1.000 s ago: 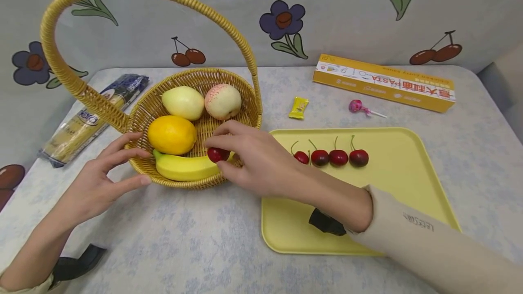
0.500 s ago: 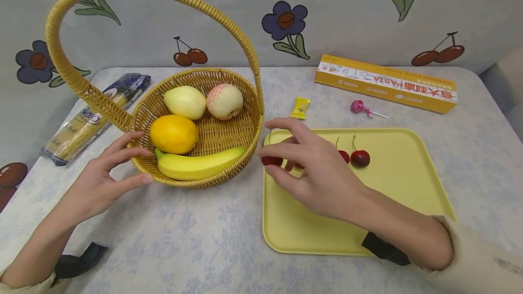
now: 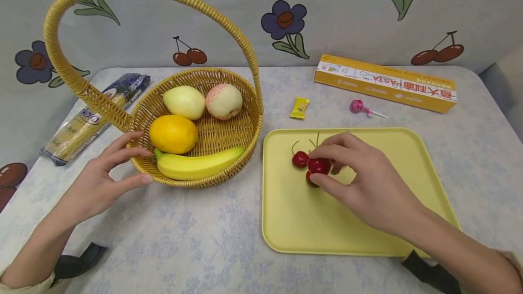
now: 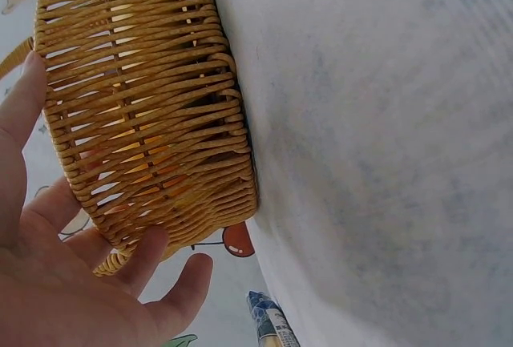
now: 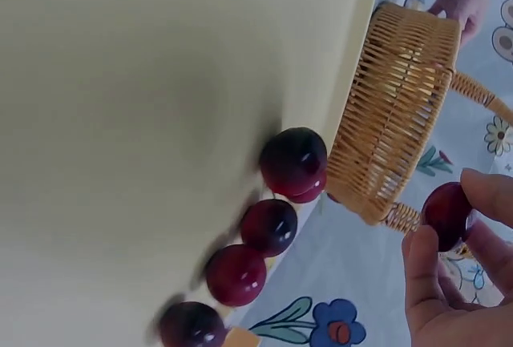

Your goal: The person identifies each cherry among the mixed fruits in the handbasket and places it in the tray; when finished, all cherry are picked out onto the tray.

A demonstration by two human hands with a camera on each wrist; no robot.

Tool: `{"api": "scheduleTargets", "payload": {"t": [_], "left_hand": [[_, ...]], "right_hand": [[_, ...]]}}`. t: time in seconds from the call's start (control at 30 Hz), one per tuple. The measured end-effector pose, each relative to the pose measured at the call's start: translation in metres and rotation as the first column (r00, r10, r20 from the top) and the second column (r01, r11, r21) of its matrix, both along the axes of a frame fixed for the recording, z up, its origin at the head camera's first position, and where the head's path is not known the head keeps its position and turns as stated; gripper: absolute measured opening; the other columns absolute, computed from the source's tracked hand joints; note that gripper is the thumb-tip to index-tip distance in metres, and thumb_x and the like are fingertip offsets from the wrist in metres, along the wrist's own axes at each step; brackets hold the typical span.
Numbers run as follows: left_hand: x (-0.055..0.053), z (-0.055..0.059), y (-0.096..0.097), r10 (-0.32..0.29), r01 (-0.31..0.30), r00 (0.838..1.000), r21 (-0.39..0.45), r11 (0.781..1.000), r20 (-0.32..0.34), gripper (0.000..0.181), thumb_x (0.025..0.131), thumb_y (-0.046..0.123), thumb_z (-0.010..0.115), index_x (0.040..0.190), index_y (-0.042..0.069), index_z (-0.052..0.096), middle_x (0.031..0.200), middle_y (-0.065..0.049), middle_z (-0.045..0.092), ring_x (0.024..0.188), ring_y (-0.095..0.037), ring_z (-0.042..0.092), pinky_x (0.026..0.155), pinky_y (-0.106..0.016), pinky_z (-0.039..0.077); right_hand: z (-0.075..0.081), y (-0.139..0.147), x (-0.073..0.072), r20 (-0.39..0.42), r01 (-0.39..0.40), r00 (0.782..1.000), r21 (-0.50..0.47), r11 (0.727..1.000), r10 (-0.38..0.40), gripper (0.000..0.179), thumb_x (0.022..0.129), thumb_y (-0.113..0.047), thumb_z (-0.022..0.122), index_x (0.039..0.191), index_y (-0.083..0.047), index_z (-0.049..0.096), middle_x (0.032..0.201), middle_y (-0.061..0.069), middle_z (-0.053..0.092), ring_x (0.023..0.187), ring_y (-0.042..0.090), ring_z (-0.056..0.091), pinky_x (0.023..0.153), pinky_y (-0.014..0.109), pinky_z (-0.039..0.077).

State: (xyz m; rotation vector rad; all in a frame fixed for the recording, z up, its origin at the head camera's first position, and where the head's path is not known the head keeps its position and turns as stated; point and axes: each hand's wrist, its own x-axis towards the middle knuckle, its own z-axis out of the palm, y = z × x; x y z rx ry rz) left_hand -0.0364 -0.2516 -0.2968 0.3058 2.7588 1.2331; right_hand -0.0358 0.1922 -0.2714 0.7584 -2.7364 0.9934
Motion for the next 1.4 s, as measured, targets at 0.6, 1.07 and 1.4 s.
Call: {"api": "scheduleTargets", "payload": {"t": [0.6,1.07,1.4], "left_hand": [[0.000,0.000,0.000,-0.003,0.003,1.000,0.004,1.000,-0.003,0.035,0.086,0.019,0.079,0.118,0.010,0.066,0.158,-0.009,0.027,0.147,-0.039,0.011,0.101,-0.079,0.017],[0.000,0.000,0.001,-0.004,0.004,1.000,0.001,1.000,0.003,0.034,0.087,0.020,0.078,0.118,0.011,0.066,0.159,-0.009,0.026,0.146,-0.041,0.013,0.101,-0.078,0.017],[0.000,0.000,0.000,-0.003,0.003,1.000,-0.007,1.000,0.003,0.034,0.087,0.021,0.078,0.118,0.011,0.066,0.158,-0.009,0.026,0.146,-0.041,0.013,0.101,-0.079,0.016]], "right_hand": [[-0.027,0.042,0.003,0.124,0.075,0.986,0.294,0.953,-0.116,0.039,0.070,-0.013,0.090,0.106,-0.013,0.075,0.086,-0.009,0.056,0.069,0.006,0.050,0.053,0.020,0.046],[-0.041,0.059,-0.004,0.167,0.051,0.979,0.354,0.934,-0.117,0.033,0.076,-0.014,0.086,0.106,-0.011,0.074,0.089,-0.007,0.059,0.072,0.007,0.053,0.052,0.022,0.041],[-0.046,0.064,-0.006,0.183,0.049,0.975,0.372,0.927,-0.126,0.031,0.079,-0.017,0.085,0.108,-0.013,0.074,0.088,-0.009,0.060,0.074,0.008,0.059,0.055,0.023,0.045]]}}
